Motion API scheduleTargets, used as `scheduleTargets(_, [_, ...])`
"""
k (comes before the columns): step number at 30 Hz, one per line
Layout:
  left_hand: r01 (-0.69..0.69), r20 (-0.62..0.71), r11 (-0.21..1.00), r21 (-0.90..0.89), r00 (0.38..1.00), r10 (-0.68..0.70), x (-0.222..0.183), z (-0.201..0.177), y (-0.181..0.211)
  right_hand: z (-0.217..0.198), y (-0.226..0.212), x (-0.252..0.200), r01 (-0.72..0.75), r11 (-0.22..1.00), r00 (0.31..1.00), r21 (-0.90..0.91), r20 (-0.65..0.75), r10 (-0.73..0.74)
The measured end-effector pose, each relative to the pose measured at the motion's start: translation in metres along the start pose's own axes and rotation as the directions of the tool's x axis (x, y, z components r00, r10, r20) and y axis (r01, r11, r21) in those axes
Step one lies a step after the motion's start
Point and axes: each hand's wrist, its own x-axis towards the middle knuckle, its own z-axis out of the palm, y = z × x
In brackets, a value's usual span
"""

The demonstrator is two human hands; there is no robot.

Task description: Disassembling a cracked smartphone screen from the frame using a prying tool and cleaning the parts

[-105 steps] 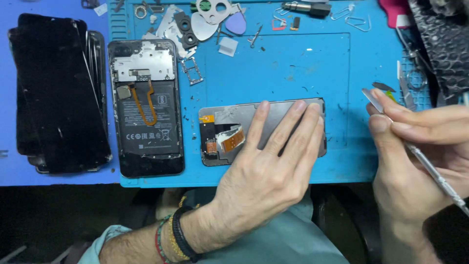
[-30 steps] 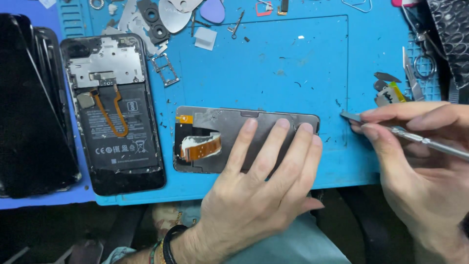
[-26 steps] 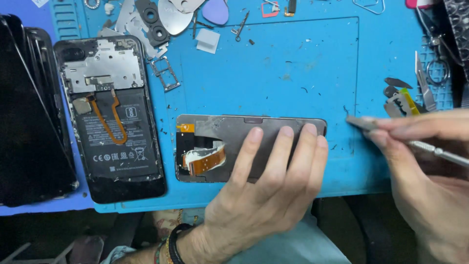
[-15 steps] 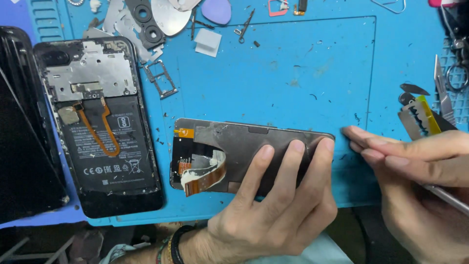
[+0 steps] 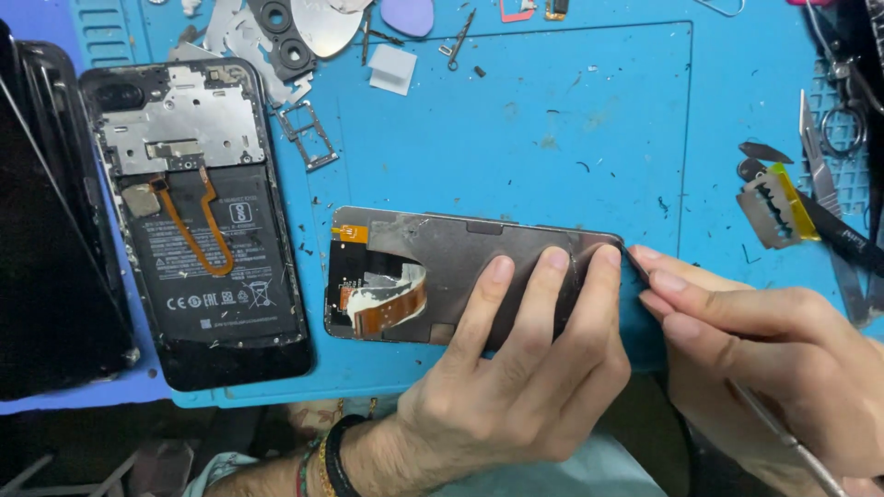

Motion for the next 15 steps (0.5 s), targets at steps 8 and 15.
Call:
scheduleTargets(8, [-0.003, 0.000, 1.000, 0.004, 1.000, 0.003, -0.003, -0.001, 0.002, 0.002, -0.024, 0.013, 0.060, 0.986, 0.998, -0.154, -0.005, -0.062])
scheduleTargets(15, [-0.008, 0.011, 1.000, -0.003, 1.000, 0.008, -0.002, -0.001, 0.000, 0.016, 0.023, 0.007, -0.094, 0.994, 0.994, -0.061, -0.056, 0.091])
